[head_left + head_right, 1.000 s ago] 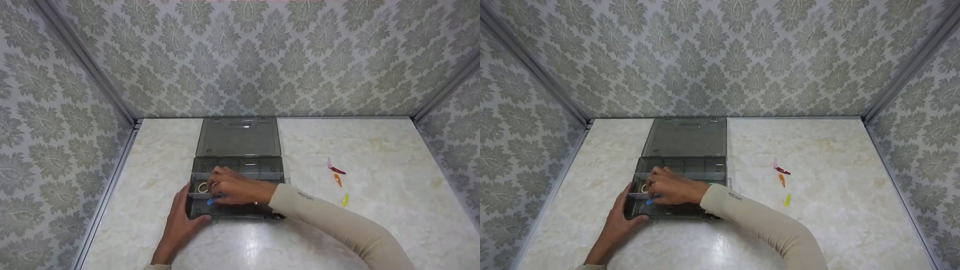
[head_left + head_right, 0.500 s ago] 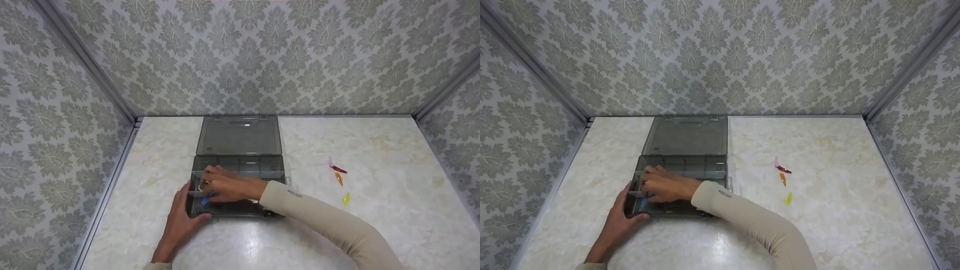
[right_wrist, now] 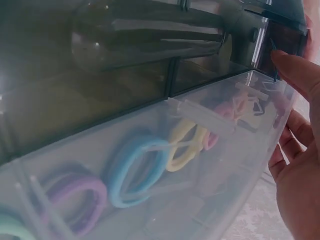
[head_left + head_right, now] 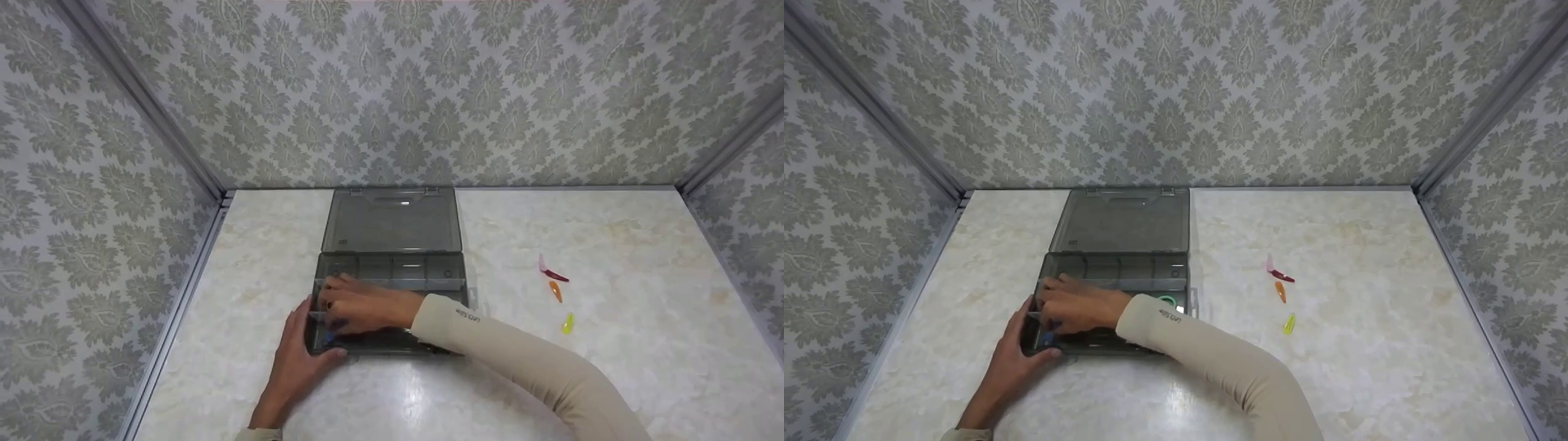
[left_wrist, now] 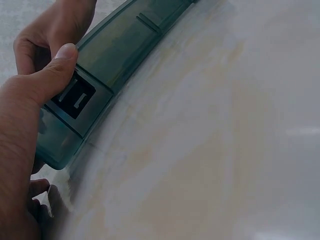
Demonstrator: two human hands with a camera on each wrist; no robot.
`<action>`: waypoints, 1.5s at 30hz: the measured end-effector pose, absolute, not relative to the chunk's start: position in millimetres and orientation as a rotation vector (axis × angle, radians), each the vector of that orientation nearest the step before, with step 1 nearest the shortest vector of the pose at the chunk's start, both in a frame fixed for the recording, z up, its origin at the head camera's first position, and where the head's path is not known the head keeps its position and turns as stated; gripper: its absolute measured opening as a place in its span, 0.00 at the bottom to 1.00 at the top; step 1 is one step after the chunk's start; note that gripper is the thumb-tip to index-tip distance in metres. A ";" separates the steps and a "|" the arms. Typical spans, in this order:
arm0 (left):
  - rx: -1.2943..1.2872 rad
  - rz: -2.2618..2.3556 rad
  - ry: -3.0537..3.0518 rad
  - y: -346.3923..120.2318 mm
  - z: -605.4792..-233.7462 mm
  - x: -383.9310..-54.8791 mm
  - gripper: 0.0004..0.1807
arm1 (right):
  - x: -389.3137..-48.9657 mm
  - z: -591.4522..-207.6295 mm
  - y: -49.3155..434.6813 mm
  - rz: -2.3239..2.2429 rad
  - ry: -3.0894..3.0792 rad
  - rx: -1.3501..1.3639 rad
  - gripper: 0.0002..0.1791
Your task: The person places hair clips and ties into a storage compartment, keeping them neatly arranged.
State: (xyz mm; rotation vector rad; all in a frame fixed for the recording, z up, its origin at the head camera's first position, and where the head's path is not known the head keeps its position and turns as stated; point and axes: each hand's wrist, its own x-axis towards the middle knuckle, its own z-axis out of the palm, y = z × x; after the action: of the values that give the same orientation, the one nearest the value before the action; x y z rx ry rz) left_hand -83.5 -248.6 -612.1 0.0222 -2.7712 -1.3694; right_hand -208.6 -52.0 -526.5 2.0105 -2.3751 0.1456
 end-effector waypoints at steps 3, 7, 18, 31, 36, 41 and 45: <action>0.022 -1.373 -2.767 -248.2 -612.5 -83.7 0.70 | -208.4 -527.6 -54.6 0.104 -2.409 2.011 0.11; 0.015 -1.376 -2.758 -247.6 -612.9 -83.9 0.70 | -209.4 -527.6 -56.0 0.098 -2.433 2.009 0.09; 0.011 -1.371 -2.760 -245.7 -613.4 -85.0 0.71 | -213.3 -526.0 -39.8 0.244 -2.430 2.047 0.14; 0.089 -1.327 -2.818 -242.0 -609.5 -84.8 0.72 | -220.0 -512.4 10.9 0.690 -2.535 1.951 0.09; 0.117 -1.322 -2.834 -240.9 -608.2 -85.0 0.71 | -228.3 -507.4 35.2 0.842 -2.522 1.831 0.09; 0.138 -1.315 -2.840 -241.7 -607.6 -84.9 0.72 | -240.7 -504.8 61.5 1.008 -2.496 1.652 0.09; 0.127 -1.310 -2.832 -242.3 -607.5 -84.9 0.72 | -249.3 -502.7 84.5 1.137 -2.496 1.487 0.10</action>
State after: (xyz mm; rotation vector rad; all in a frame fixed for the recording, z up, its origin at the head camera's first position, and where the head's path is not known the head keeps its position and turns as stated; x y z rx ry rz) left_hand -84.9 -242.3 -607.5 0.1271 -2.8325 -1.3096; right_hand -249.3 84.5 -502.7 1.4867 -2.4962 1.1371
